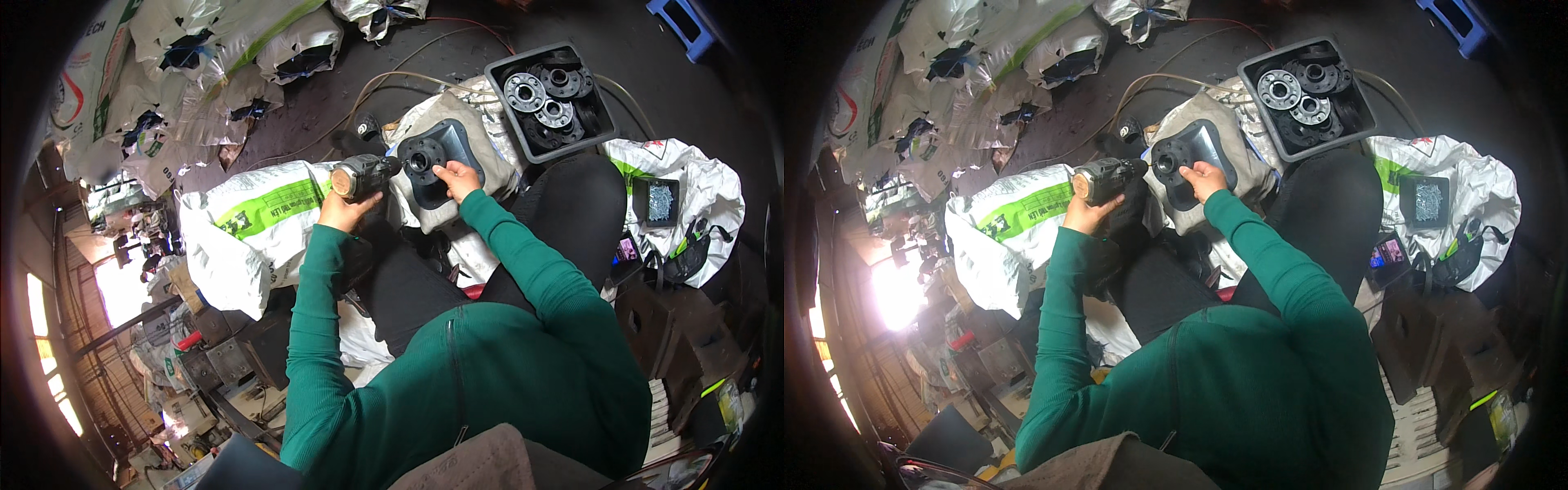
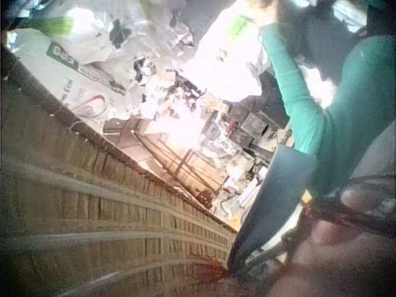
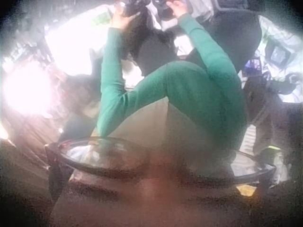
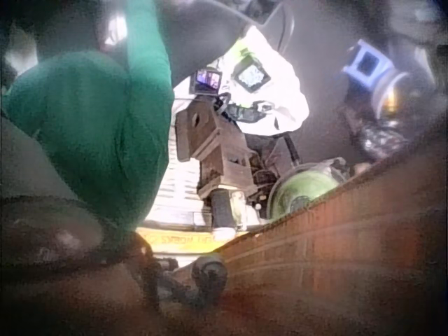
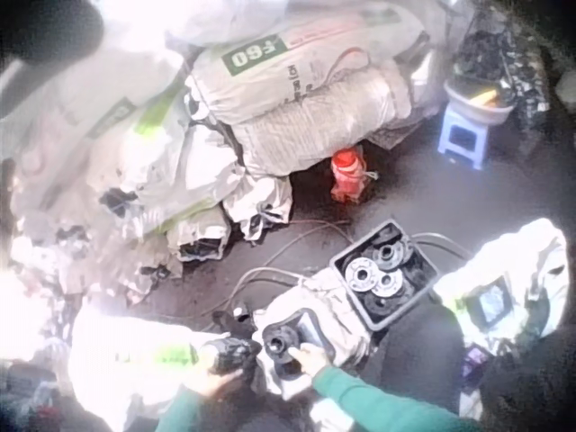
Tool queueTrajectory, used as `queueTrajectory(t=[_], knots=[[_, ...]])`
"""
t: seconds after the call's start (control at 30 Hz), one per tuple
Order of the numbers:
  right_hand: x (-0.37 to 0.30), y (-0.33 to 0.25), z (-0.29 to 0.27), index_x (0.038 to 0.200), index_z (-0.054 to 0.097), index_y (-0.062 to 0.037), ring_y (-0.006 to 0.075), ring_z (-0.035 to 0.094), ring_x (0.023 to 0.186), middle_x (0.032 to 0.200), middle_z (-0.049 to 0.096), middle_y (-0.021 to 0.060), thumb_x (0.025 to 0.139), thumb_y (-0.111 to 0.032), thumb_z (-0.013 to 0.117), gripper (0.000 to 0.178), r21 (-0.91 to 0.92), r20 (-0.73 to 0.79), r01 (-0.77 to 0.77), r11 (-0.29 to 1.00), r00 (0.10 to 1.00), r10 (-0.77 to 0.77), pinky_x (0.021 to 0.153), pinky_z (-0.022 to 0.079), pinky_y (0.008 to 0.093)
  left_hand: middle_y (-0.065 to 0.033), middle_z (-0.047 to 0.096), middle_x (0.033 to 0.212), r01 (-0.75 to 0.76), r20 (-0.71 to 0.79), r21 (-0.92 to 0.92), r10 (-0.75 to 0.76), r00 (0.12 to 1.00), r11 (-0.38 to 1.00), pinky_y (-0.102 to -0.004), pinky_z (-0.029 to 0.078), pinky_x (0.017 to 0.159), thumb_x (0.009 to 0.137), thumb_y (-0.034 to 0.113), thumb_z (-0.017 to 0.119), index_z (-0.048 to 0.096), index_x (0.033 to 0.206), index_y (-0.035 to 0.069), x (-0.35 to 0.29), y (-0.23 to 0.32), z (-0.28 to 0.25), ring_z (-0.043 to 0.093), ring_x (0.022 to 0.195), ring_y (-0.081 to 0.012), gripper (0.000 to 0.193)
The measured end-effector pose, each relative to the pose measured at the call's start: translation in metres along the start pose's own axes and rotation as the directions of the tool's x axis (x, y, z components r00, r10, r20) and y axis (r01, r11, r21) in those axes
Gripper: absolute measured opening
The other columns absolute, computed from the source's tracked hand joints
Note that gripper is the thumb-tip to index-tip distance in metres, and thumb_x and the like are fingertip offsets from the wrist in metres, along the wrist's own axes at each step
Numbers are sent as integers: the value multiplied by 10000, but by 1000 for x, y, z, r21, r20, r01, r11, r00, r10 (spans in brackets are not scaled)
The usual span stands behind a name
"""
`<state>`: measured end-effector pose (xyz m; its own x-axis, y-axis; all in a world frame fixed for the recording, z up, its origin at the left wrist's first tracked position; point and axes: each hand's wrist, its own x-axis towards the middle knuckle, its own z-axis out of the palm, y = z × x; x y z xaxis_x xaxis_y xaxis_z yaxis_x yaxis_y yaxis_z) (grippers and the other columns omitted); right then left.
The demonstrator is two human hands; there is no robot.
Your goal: The person sits on the floor and uses a cordless drill to fasten screws into a black metal housing. They repeatedly pick up screws from a nearby tray and insert them into the housing, tightening each one before moving to the next.
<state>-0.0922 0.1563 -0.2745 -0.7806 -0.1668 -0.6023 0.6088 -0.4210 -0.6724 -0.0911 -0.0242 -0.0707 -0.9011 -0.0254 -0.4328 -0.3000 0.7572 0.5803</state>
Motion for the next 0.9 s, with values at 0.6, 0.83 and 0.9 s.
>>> queueTrajectory(t=[0.6, 0.83, 0.9], knots=[[-4, 1, -1, 801, 559, -29, 53, 401, 451, 604, 495, -28, 806, -237, 670, 236, 0, 47, -1, 1000, 999, 1, 383, 299, 233, -88, 600, 1067, -24, 60, -55, 27, 998, 998, -304, 456, 845, 729, 103, 750, 508, 1143, -7, 17, -6, -5, 573, 941, -164, 492], [-2, 3, -5, 738, 593, -20, 97, 449, 475, 571, 511, 4, 785, -293, 679, 290, -103, 25, -42, 994, 999, 45, 427, 353, 271, -82, 611, 1059, -47, 52, -67, 51, 997, 997, -303, 446, 859, 691, 111, 771, 537, 1129, 9, 22, -9, -2, 575, 963, -179, 507], [0, 4, -8, 698, 598, -10, 133, 476, 494, 564, 527, 34, 776, -348, 671, 355, -252, 25, -29, 967, 999, 37, 469, 384, 301, -91, 627, 1046, -83, 51, 39, 81, 995, 996, -312, 441, 867, 673, 118, 775, 550, 1128, 5, 26, -7, -3, 593, 964, -207, 521]])
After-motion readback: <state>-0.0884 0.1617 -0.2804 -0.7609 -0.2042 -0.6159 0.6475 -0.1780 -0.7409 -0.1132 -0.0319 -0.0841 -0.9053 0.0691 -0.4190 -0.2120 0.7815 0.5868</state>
